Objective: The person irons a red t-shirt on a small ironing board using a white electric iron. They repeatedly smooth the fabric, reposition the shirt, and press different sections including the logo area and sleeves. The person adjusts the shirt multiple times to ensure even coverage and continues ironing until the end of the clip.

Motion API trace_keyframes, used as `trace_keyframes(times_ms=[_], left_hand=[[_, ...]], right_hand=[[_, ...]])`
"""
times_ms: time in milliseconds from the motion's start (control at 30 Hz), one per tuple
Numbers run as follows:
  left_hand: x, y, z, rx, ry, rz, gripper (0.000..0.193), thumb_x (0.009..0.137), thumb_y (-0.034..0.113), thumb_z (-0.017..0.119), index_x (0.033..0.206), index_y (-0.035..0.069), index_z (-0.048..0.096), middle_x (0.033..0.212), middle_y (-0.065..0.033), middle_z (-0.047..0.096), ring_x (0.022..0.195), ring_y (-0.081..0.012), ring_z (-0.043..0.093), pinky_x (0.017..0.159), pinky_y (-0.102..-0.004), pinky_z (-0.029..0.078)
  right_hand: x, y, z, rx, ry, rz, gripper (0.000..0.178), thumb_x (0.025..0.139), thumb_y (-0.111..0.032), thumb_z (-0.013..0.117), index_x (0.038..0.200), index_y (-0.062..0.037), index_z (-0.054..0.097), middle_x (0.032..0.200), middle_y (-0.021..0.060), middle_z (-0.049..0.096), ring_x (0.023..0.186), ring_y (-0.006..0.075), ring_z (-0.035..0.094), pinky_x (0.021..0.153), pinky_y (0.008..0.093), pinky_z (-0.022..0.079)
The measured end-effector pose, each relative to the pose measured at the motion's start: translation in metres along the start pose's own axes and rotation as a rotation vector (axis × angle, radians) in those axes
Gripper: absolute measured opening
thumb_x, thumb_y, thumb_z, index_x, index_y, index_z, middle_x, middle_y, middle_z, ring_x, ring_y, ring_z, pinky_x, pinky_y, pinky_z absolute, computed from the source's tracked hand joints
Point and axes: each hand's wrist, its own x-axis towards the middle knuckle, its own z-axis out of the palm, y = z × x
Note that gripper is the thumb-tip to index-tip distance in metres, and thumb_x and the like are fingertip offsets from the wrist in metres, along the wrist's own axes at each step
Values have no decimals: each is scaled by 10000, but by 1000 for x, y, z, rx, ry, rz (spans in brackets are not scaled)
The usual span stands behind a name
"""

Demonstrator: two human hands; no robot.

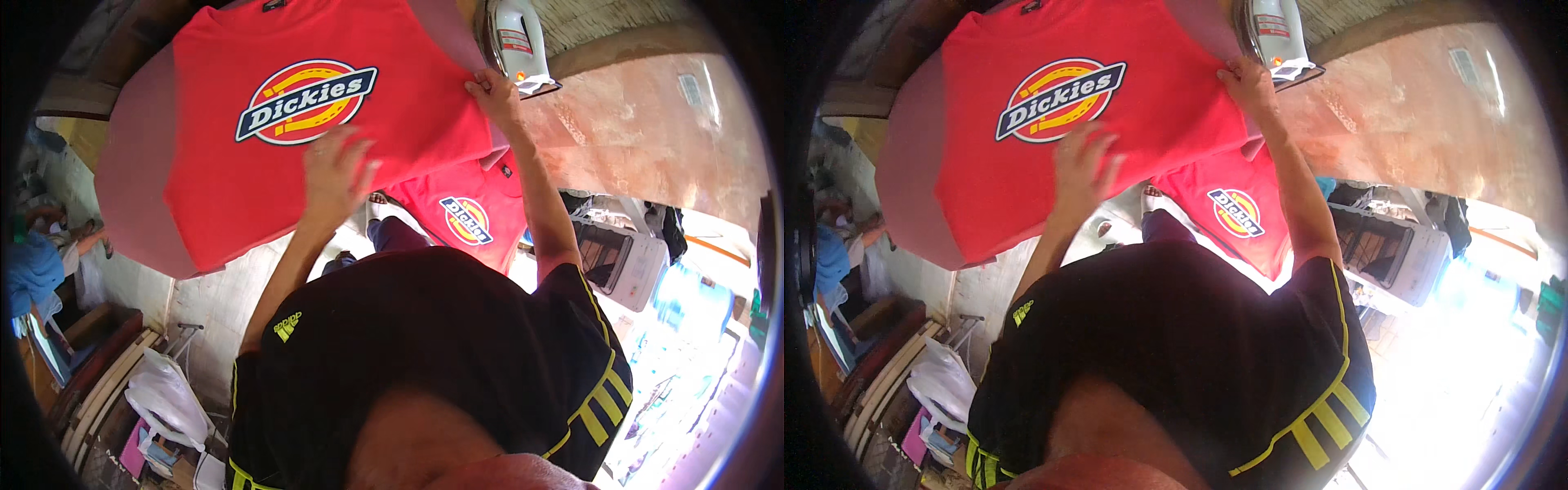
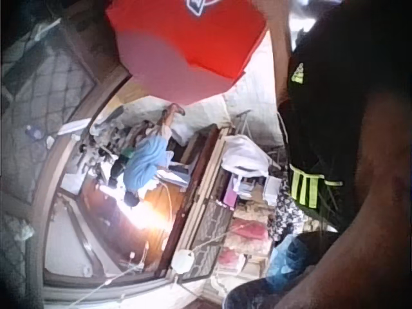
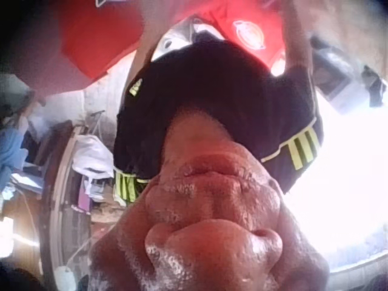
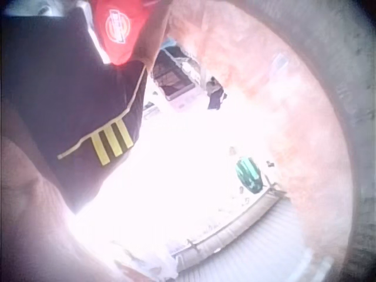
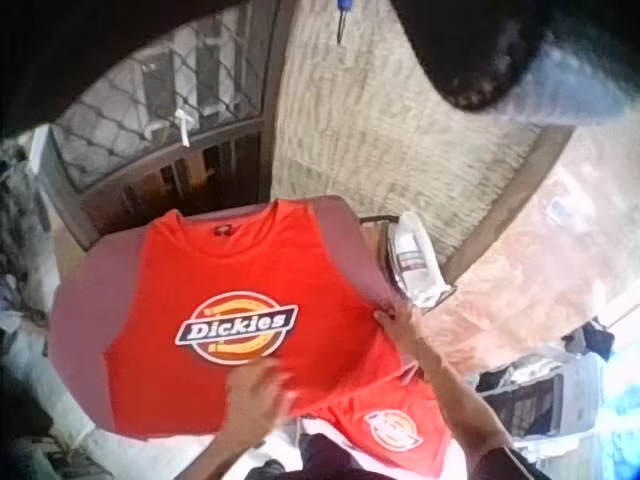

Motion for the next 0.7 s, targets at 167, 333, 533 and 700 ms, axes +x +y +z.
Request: trace_keyframes(times_ms=[167,333,533,700], left_hand=[[76,41,84,33,-288,190,624,851,428,680,1385,159,500,1483,-107,396,1381,-338,351,1081,-539,306],[104,42,110,68,-376,221,693,857,548,621,1426,185,461,1562,-89,304,1454,-364,229,1124,-614,213],[73,28,97,-123,-195,215,487,865,388,669,1268,130,580,1471,-110,412,1397,-332,338,1096,-566,278],[3,11,1,51,63,-189,407,771,207,746,1143,116,609,1230,-98,571,1224,-311,498,961,-489,385]], right_hand=[[27,0,-47,113,-7,-115,243,849,-182,719,1044,-47,668,984,187,693,832,316,692,746,386,548],[98,86,-98,-629,286,-347,393,936,-357,633,1109,-4,633,1053,167,675,913,288,651,818,397,509],[115,63,-103,658,-172,292,227,952,-266,614,1062,-68,606,773,-20,553,664,107,520,616,266,434],[106,44,-121,499,-202,315,239,976,-260,588,1079,-45,604,681,-19,482,529,45,426,474,213,336]])
